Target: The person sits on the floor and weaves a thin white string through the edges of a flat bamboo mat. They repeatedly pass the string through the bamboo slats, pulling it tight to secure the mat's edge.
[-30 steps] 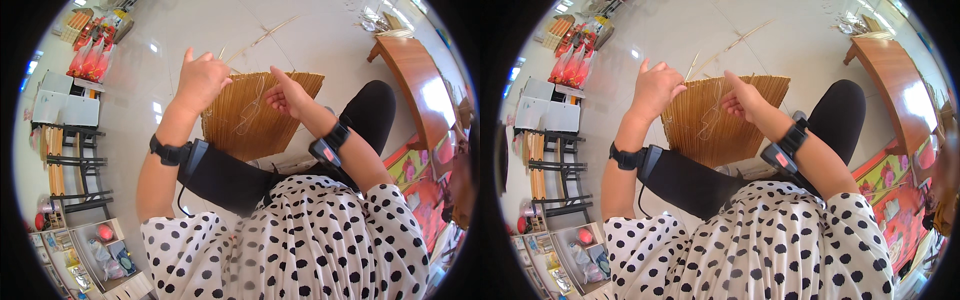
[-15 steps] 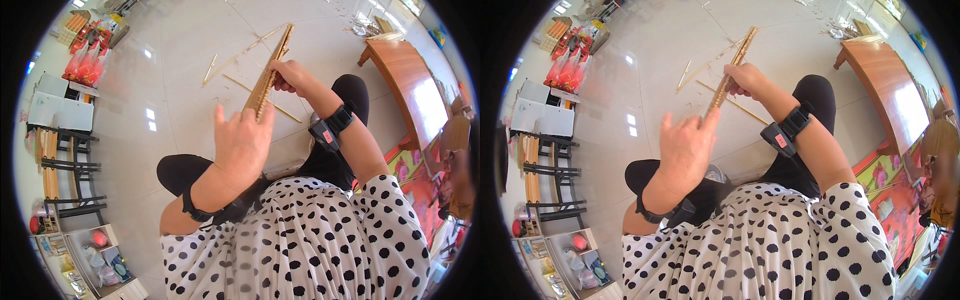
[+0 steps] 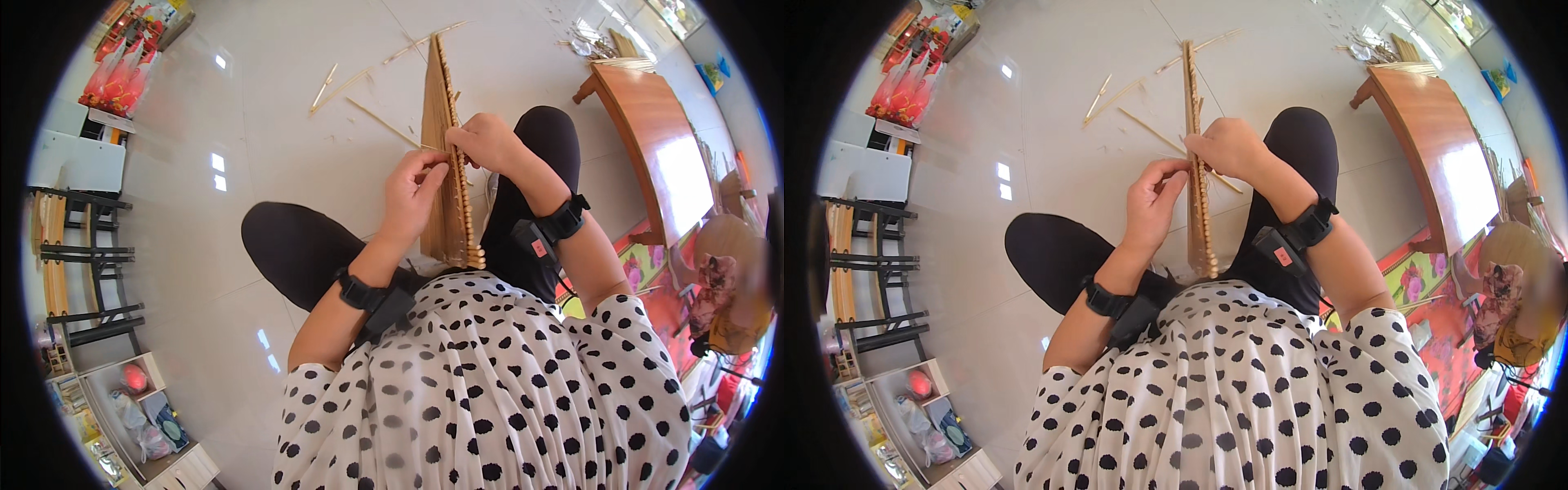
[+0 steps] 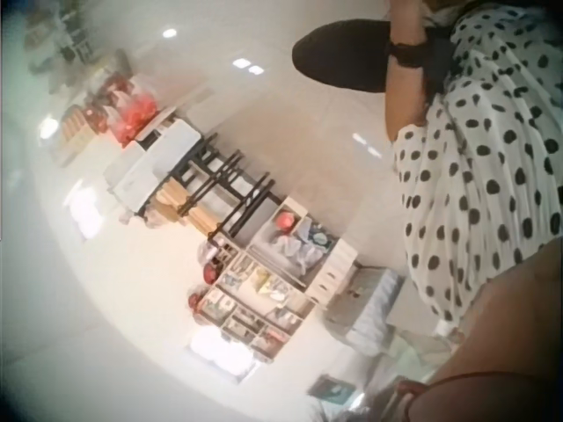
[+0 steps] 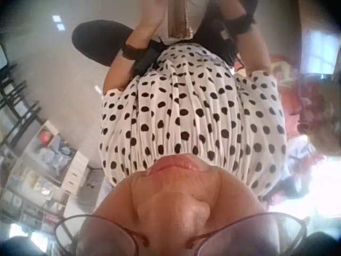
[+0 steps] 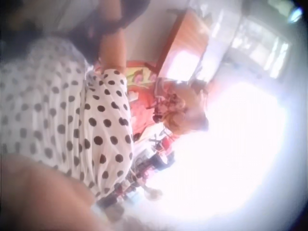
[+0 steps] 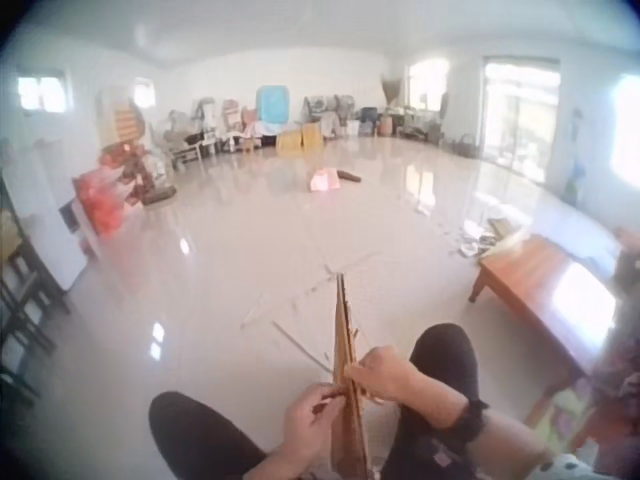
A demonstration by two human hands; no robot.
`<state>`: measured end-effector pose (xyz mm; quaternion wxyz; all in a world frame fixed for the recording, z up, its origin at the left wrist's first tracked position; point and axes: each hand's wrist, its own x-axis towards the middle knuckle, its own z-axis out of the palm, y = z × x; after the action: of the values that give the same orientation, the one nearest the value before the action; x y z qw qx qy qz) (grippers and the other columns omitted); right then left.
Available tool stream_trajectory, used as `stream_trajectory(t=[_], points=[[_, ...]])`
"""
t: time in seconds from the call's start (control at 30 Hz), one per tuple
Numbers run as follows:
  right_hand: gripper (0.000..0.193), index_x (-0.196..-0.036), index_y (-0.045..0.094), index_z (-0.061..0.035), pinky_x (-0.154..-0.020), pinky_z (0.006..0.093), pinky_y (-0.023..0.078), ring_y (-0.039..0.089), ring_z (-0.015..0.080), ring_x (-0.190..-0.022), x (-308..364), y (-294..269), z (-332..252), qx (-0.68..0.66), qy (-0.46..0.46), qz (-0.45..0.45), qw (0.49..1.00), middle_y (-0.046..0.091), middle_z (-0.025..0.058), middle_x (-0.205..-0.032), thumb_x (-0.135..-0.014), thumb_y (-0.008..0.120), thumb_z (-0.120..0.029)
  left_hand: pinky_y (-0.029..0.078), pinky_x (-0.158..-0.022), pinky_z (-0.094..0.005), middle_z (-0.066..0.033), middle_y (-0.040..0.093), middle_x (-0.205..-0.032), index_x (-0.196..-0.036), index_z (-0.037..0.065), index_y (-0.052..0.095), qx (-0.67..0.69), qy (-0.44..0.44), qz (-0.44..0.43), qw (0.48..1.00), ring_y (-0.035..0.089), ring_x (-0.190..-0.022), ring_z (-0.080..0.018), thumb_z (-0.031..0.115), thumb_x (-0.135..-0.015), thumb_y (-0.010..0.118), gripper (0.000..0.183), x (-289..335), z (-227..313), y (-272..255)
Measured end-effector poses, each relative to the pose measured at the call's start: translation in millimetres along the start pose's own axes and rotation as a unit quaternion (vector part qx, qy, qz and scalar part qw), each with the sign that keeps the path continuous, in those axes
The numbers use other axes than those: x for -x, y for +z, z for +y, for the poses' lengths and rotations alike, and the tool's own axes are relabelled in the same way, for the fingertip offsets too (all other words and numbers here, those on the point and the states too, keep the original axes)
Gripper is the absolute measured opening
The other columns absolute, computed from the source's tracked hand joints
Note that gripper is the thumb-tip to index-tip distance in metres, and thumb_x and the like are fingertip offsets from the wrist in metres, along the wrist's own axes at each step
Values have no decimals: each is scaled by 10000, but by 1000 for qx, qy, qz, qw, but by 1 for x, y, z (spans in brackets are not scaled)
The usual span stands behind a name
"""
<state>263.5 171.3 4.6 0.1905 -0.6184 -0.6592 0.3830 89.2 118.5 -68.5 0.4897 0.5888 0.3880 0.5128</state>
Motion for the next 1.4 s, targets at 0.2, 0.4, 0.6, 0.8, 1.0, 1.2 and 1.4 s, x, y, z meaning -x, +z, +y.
stream_trajectory(t=[0.2, 0.4, 0.6, 0.8, 1.0, 1.2, 1.4], points=[[466, -646, 635, 50, -593, 389, 498, 558, 276, -511, 2, 11, 34, -18, -8, 61, 998, 557, 173, -534, -863, 579, -358, 501, -733, -247, -42, 656, -929, -1037, -15, 678, 17, 15, 69, 997, 614, -811, -110, 64, -965, 658, 109, -3, -24, 28], [416, -714, 632, 64, -542, 367, 465, 464, 262, -478, 28, 1, 36, 34, -41, 76, 996, 500, 199, -540, -858, 666, -324, 497, -726, -243, -52, 675, -919, -990, -9, 670, 63, 8, 74, 995, 612, -788, -110, 74, -964, 667, 87, -16, -27, 40], [400, -683, 600, 62, -537, 370, 471, 439, 292, -486, 45, 1, 30, 54, -10, 60, 997, 523, 193, -565, -772, 739, -303, 494, -714, -271, -88, 664, -911, -952, -11, 649, -9, 57, 52, 997, 626, -772, -175, 76, -954, 667, 89, -26, -34, 43], [344, -669, 613, 65, -561, 397, 510, 560, 338, -512, 42, 18, 21, 59, 28, 100, 993, 563, 218, -582, -736, 720, -256, 485, -691, -289, -103, 655, -900, -909, -12, 631, -72, 134, 93, 984, 628, -770, -205, 100, -967, 647, 127, -28, -34, 36], [355, -692, 649, 63, -614, 419, 542, 627, 398, -596, 48, 14, 34, 110, 53, 112, 986, 595, 233, -606, -770, 697, -280, 508, -636, -260, -118, 677, -908, -992, 4, 564, 46, 173, 178, 968, 630, -674, -140, 114, -1068, 502, 147, -43, -21, -37], [350, -694, 631, 58, -633, 429, 542, 603, 413, -597, 39, 33, 23, 78, 41, 113, 990, 590, 232, -612, -763, 691, -279, 557, -564, -341, -128, 667, -880, -1092, 50, 524, 339, 25, 61, 939, 668, -662, -211, 221, -1103, 431, 196, -31, 41, -42], [322, -688, 624, 53, -634, 428, 546, 616, 410, -605, 48, 25, 19, 80, 35, 140, 986, 600, 228, -616, -753, 697, -254, 448, -565, -249, -21, 530, -783, -994, 57, 578, 406, 85, 287, 864, 538, -680, -120, 112, -1011, 587, 58, 0, 32, -337]])
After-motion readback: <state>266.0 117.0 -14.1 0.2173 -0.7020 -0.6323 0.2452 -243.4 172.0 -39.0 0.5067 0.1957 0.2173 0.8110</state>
